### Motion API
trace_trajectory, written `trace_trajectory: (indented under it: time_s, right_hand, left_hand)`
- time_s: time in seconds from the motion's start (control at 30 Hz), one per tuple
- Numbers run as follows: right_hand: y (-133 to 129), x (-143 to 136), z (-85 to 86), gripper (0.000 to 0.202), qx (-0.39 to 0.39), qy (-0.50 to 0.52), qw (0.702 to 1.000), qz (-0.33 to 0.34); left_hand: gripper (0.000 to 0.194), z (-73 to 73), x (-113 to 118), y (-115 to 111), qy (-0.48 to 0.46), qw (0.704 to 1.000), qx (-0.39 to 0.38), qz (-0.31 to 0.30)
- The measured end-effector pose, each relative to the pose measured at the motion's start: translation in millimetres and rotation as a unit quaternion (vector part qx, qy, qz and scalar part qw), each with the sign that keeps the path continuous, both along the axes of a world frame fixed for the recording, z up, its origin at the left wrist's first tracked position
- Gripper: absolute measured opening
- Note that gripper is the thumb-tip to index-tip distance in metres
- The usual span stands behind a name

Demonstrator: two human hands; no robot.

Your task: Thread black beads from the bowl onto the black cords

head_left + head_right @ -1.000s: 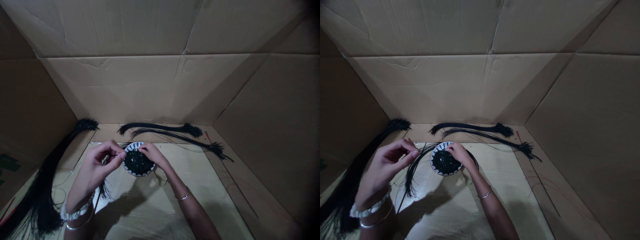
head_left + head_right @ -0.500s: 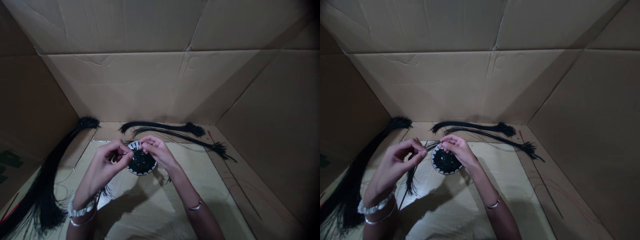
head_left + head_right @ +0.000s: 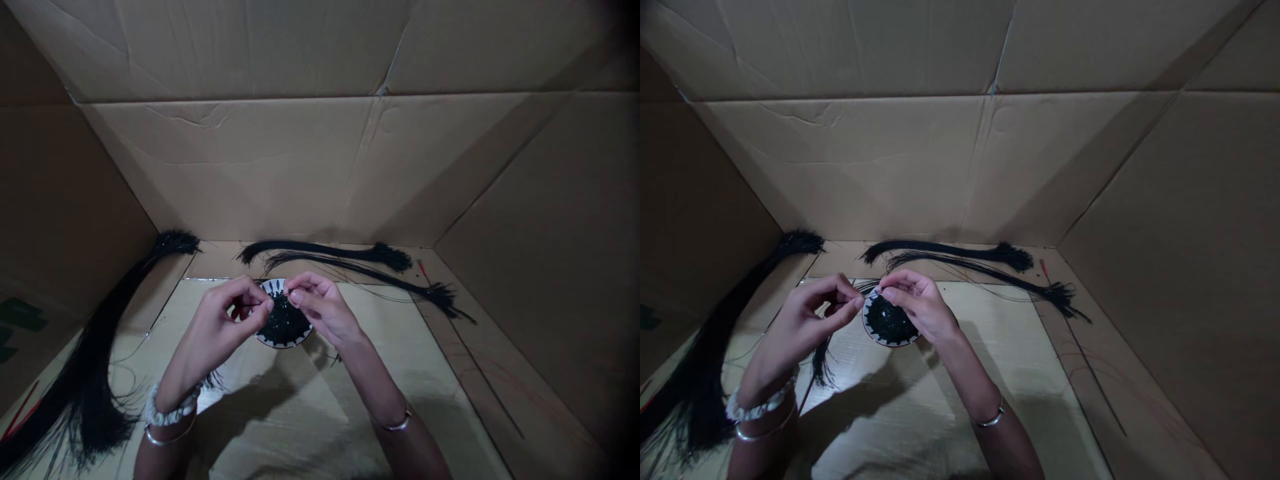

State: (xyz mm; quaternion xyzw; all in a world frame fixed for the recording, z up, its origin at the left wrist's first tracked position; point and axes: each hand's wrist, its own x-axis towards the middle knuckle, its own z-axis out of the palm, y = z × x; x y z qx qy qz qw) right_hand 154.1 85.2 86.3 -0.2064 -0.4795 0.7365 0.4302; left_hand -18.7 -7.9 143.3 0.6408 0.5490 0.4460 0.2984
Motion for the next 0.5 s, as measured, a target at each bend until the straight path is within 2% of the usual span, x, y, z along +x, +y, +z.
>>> trace_trajectory:
  time_s: [0.33, 0.5]
  right_hand:
    - [-0.4, 1.9, 0.6, 0.020, 0.046, -0.024, 0.999, -0.007]
    - [-1.3, 3.1, 2.9, 0.019, 0.019, -0.009, 1.000, -0.005]
  left_hand:
    - [0.016, -3.7, 1.9, 1.7, 0.006, 1.000, 0.008, -0.001]
    - [0.015, -2.4, 3.4, 0.6, 0.008, 1.000, 0.009, -0.001]
